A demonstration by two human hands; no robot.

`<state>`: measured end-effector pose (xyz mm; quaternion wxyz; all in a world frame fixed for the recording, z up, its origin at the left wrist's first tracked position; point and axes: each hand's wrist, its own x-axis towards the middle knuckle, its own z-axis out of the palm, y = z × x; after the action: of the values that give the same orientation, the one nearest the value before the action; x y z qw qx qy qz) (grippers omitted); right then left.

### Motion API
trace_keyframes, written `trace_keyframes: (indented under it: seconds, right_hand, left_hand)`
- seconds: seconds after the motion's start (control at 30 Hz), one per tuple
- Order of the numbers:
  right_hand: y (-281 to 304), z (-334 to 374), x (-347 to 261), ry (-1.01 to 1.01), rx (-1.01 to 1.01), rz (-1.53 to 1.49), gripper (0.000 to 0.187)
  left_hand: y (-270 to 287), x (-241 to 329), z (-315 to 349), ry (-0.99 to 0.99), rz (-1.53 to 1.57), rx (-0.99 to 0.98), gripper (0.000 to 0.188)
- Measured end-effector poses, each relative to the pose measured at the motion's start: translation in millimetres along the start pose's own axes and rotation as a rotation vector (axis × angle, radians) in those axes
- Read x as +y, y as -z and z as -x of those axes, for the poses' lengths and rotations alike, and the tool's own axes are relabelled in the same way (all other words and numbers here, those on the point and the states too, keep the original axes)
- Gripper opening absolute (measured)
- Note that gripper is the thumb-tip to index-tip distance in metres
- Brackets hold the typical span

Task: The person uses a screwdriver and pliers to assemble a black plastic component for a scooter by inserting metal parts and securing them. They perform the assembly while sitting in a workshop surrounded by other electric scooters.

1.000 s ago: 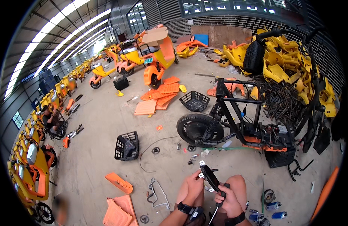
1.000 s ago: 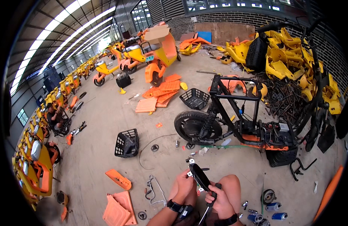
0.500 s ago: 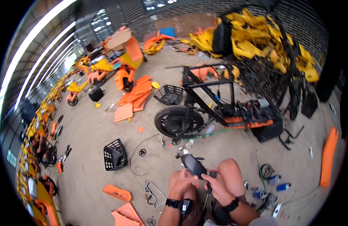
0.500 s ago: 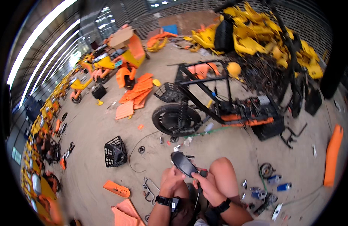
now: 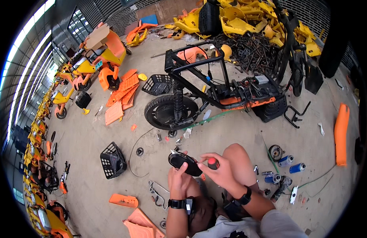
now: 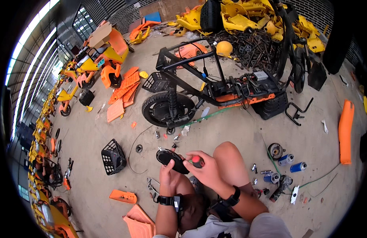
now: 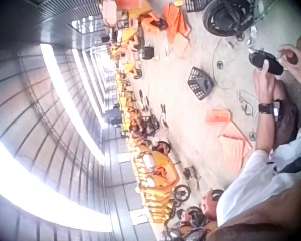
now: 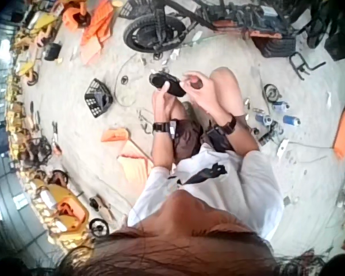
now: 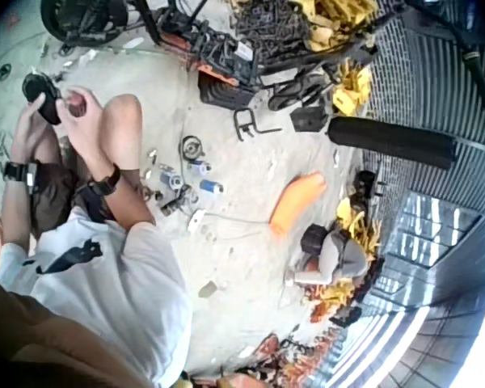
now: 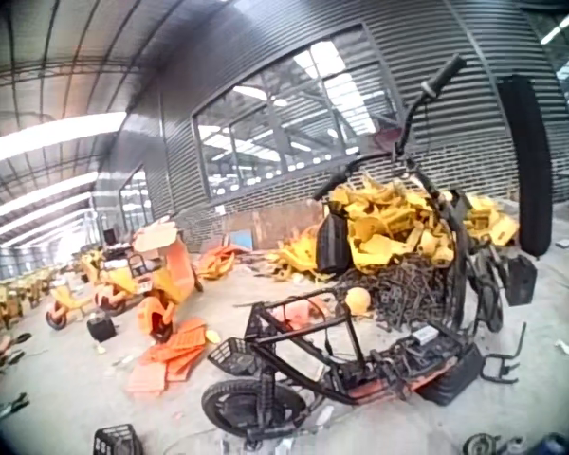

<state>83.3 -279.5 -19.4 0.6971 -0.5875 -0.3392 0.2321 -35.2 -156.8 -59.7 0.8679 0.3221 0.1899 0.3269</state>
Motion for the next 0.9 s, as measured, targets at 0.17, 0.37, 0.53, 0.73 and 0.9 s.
trace_keyframes:
  seconds: [0.17, 0.37, 0.53, 0.73, 0.9]
  right_hand:
    - [-4.1, -15.2, 7.2, -0.001, -0.141, 0.006, 0.025]
    - [2.3, -12.8, 30.5, -0.086, -0.112, -0.090, 0.021]
    - [5.3, -11.0, 37.5, -0.184, -0.058, -0.137, 0.017]
    - [7.5, -11.3, 37.0, -0.187, -0.091, -0.205, 0.014]
    - [8.4, -13.1, 32.0, -0.175, -0.118, -0.221, 0.017]
  left_hand:
    - [4.5, -1.2, 4.2, 0.035, -0.104, -0.014, 0.057]
    - [-3.7, 4.2, 4.8, 0.074, -0.288, -0.030, 0.057]
    - [-6.0, 5.4, 6.2, 0.048, -0.385, -0.088, 0.055]
    - [-1.1, -1.6, 5.0, -0.007, -0.476, -0.029, 0.048]
    - [-4.7, 0.4, 5.2, 0.017, -0.412, -0.064, 0.048]
